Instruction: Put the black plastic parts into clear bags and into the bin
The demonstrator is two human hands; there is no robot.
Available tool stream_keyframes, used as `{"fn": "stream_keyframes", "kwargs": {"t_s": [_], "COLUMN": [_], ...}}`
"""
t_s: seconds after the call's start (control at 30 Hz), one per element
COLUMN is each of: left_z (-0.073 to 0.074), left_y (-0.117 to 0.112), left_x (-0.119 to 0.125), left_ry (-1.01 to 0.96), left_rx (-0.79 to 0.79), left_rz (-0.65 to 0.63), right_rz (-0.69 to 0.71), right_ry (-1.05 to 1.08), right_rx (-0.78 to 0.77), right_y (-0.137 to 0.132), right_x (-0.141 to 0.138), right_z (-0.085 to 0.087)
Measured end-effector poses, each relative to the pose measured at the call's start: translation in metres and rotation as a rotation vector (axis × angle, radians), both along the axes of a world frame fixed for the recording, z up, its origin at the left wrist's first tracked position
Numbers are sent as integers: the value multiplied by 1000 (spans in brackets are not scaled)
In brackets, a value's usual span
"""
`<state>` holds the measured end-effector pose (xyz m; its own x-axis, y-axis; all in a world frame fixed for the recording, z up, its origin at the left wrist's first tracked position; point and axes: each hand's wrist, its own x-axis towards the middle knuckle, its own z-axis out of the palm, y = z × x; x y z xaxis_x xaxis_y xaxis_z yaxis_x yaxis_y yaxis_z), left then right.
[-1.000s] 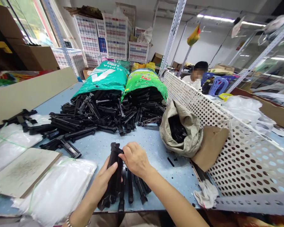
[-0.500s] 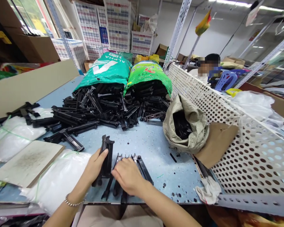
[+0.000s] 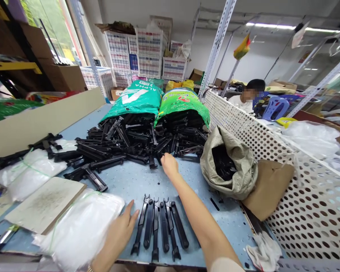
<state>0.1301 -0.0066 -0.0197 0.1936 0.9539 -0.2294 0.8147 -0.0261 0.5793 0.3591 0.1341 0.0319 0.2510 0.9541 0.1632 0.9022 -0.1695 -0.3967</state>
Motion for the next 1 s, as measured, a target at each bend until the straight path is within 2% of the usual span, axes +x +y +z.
{"fn": "stream_keyframes", "kwargs": {"t_s": [0.07, 0.13, 0.17, 0.23, 0.3, 0.33, 0.37, 0.43, 0.5, 0.6, 0.7, 0.77, 0.8, 0.9, 1.0], "left_z": [1, 8, 14, 29, 47, 55, 62, 72, 76, 76, 74, 71, 69, 63, 56], "left_y": [6, 14, 18, 25, 28, 27, 24, 14, 2, -11, -8, 2, 8, 22, 27], "left_x": [-3, 8, 18, 39, 56, 60, 61, 57, 50, 42, 38, 33, 31, 23, 16], "left_ry": [-233, -566, -759, -1105, -1277, -1299, -1296, -1272, -1243, -1171, -1080, -1017, -989, -932, -876], "left_rx": [33, -19, -94, -289, -445, -480, -494, -522, -582, -615, -442, -250, -175, -106, -68], "left_rz": [52, 116, 151, 232, 276, 268, 245, 166, 88, 33, 73, 132, 161, 185, 125], "right_rz": [-3, 45, 122, 370, 688, 776, 791, 644, 499, 522, 482, 476, 520, 689, 686], "right_ry": [2, 1, -5, -43, -51, -21, 26, 103, 74, -20, 117, 224, 224, 15, -149], "right_rx": [26, 101, 191, 343, 403, 416, 431, 466, 498, 507, 387, 263, 233, 295, 313], "right_y": [-28, -70, -93, -138, -170, -179, -182, -176, -159, -133, -128, -138, -146, -174, -187], "right_x": [6, 3, -2, -16, -29, -32, -32, -26, -16, -13, -26, -37, -43, -59, -69], "right_z": [3, 2, 1, 1, 3, 4, 7, 11, 12, 9, 5, 4, 3, -7, -21]}}
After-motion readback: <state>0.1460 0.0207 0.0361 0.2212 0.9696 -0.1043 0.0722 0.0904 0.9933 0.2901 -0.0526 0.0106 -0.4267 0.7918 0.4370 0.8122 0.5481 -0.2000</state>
